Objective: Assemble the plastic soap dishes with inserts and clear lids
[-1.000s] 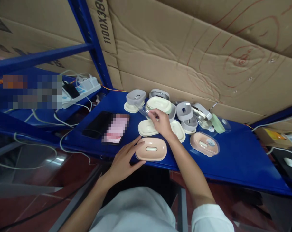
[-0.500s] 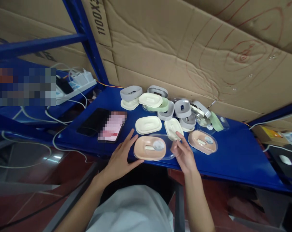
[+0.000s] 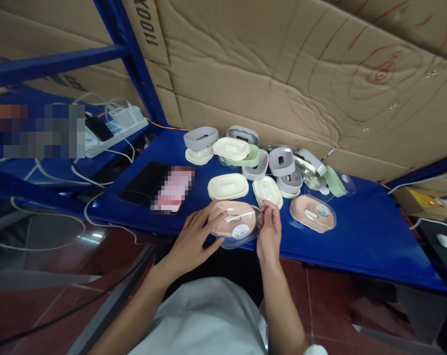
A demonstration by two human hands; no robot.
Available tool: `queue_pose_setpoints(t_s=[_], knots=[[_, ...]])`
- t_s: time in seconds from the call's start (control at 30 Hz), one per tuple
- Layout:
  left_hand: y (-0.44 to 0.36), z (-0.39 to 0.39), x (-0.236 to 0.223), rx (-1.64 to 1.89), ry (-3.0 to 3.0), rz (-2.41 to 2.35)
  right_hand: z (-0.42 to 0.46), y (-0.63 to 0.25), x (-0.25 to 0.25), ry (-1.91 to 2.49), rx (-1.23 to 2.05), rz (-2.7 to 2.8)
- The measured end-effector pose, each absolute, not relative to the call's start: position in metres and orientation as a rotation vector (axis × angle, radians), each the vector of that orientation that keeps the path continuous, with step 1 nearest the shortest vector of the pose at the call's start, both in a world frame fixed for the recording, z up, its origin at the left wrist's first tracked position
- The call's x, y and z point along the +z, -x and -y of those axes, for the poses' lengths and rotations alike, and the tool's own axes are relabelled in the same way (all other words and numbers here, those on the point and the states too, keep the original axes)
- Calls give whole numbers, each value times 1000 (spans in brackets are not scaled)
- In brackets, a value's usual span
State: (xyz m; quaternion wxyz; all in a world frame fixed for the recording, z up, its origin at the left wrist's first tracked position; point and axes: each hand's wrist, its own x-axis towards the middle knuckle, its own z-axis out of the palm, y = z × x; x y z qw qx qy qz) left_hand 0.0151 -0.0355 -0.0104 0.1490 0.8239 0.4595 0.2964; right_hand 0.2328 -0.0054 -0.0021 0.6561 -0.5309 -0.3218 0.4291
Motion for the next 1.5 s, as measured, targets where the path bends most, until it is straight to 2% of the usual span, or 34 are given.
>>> queue_pose_setpoints(t_s=[0.27,0.47,0.67,0.9,1.23,1.5], knots=[[-11,33,-10,857,-2273,-1322,25,-230,-5,1317,930,949],[-7,31,-13,934,-2174,-1296,36,-246,0,1458,478,1694],[-2,32,-10,814,-2182,-1257,34,-274,4,1159,369,2334],[-10,30,-12,779,-2236,-1339,26,-278,4,1158,214,2343],[-11,26,-4,715,-2283,-1260,19,-296,9,1148,365,2330],[-11,19,6,697,-2234,-1187,17,-300,5,1083,134,2502]])
